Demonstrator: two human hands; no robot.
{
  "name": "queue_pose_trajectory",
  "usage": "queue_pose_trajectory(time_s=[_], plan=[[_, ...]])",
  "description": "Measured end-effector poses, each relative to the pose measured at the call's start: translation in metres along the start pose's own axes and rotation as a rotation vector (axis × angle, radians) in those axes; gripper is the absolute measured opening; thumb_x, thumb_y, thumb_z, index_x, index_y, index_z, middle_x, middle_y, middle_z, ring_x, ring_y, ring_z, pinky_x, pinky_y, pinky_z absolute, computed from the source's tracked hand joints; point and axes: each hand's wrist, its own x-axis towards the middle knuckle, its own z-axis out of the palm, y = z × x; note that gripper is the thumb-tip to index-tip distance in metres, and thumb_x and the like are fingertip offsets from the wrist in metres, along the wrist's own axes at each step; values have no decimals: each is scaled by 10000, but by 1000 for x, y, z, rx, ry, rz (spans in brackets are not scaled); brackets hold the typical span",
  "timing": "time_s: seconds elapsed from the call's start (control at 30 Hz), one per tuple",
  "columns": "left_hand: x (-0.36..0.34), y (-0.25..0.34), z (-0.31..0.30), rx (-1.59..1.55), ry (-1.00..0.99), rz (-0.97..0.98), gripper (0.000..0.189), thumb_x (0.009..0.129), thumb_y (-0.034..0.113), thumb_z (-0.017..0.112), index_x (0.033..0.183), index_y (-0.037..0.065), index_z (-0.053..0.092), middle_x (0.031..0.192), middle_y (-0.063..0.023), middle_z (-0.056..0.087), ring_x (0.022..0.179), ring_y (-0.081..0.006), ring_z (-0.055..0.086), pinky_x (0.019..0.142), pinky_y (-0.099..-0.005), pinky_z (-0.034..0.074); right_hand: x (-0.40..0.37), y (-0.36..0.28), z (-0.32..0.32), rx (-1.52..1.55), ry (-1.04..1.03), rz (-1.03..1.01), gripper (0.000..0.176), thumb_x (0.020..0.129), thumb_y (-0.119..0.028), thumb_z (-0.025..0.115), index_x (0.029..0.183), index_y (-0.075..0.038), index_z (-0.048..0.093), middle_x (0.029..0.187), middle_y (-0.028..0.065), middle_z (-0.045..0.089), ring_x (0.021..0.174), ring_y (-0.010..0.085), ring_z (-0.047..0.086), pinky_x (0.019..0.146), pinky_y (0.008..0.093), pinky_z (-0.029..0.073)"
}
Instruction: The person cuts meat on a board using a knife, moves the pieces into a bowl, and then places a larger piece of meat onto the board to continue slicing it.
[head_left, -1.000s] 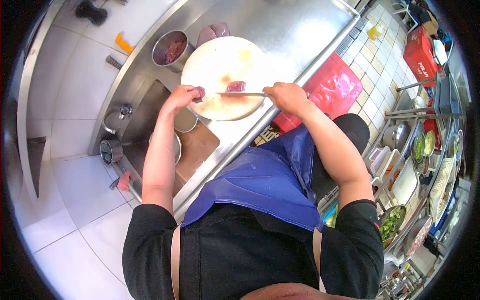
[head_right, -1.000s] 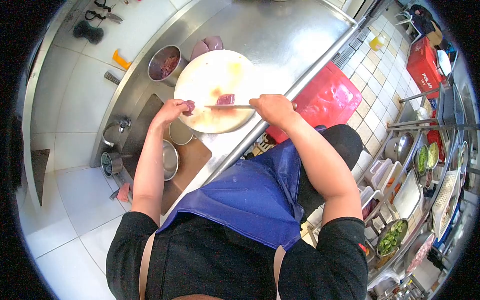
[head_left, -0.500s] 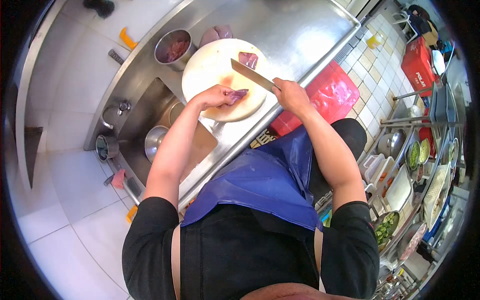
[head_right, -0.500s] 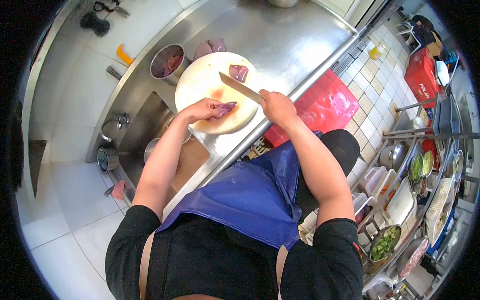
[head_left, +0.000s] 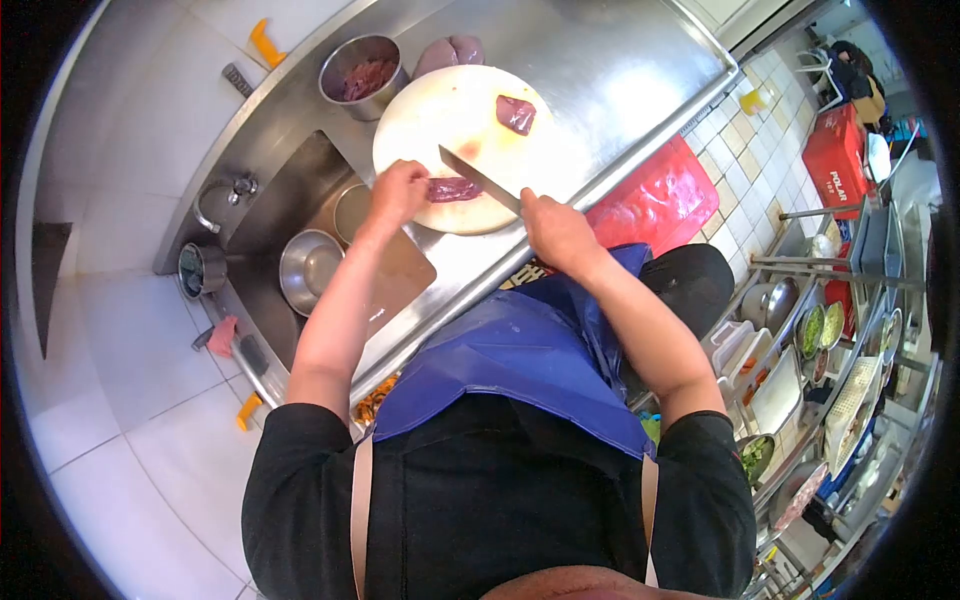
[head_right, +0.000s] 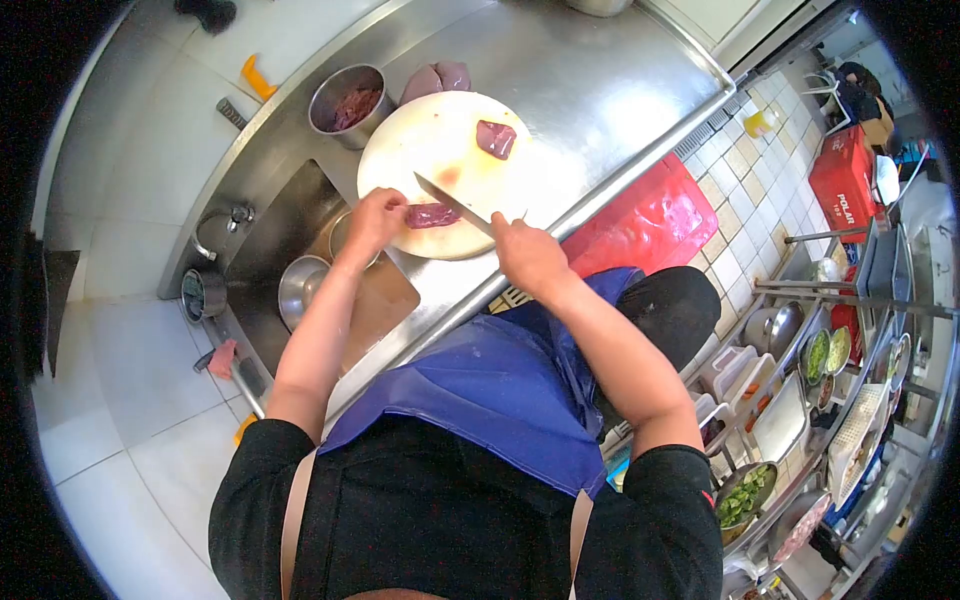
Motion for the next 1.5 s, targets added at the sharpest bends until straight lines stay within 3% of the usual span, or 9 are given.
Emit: queue_pose_trajectory(time_s=[0.07, 0.13, 0.27, 0.6, 0.83, 1.07, 1.2, 1.27, 1.5], plan=[[-17, 27, 12, -46, -60, 257, 198, 911, 97, 716, 1085, 33, 784, 1107, -177, 723, 1059, -364, 690, 942, -442, 552, -3, -17, 3, -62, -19, -8, 274, 971, -83, 528, 1239, -29, 542, 978, 260, 704, 859, 439, 738, 741, 551, 596], [-23, 33, 33, 29, 4, 299, 214, 921, 123, 720, 1102, 29, 787, 1111, -177, 718, 1076, -380, 663, 962, -452, 536, 0, -23, 9, -94, -27, -5, 291, 973, -74, 524, 1261, -33, 531, 999, 239, 687, 865, 427, 744, 727, 532, 603], [-24, 34, 50, 47, 53, 221, 217, 926, 138, 728, 1104, 31, 791, 1108, -176, 718, 1072, -382, 652, 967, -459, 528, 2, -21, 16, -153, -5, 9, 281, 975, -66, 524, 1255, -40, 522, 995, 232, 676, 861, 415, 745, 716, 516, 607], [-28, 32, 63, 39, 212, 265, 161, 911, 156, 733, 1028, 74, 808, 1033, -132, 721, 995, -340, 656, 909, -445, 540, 17, -30, 11, -145, 13, -19, 228, 986, -77, 515, 1213, -47, 522, 968, 215, 684, 837, 412, 746, 717, 515, 607], [-27, 23, 69, 58, 282, 306, 141, 899, 141, 742, 1012, 72, 790, 1052, -101, 718, 993, -331, 649, 898, -441, 540, -4, 2, 2, -212, -87, -63, 213, 984, -70, 508, 1194, -39, 523, 939, 213, 728, 901, 395, 751, 756, 527, 603], [-28, 20, 55, -124, 145, 263, 198, 898, 104, 732, 1085, 56, 772, 1116, -113, 724, 1102, -345, 648, 971, -442, 539, -38, 13, -22, -147, -128, 49, 212, 992, -94, 510, 1180, 4, 517, 935, 230, 720, 900, 420, 735, 739, 561, 584], [-28, 11, 53, -29, 153, 276, 266, 895, 117, 747, 1152, 52, 761, 1162, -128, 715, 1129, -354, 641, 1010, -451, 519, -25, -1, -4, -102, -48, -16, 197, 996, -85, 495, 1168, 9, 517, 933, 233, 723, 891, 425, 735, 738, 563, 583], [-28, 12, 51, 31, 158, 295, 268, 893, 135, 756, 1149, 56, 770, 1164, -130, 716, 1128, -351, 643, 1020, -457, 510, -11, -23, 3, -26, -43, 42, 162, 1009, -102, 510, 1126, 8, 493, 911, 280, 705, 885, 481, 709, 764, 593, 552], [-27, 11, 54, 66, 150, 300, 245, 891, 151, 766, 1118, 60, 789, 1185, -131, 716, 1140, -350, 637, 1018, -462, 509, 20, -45, 17, -87, -89, 53, 191, 990, -55, 484, 1172, -3, 515, 959, 257, 727, 916, 448, 740, 781, 554, 593]])
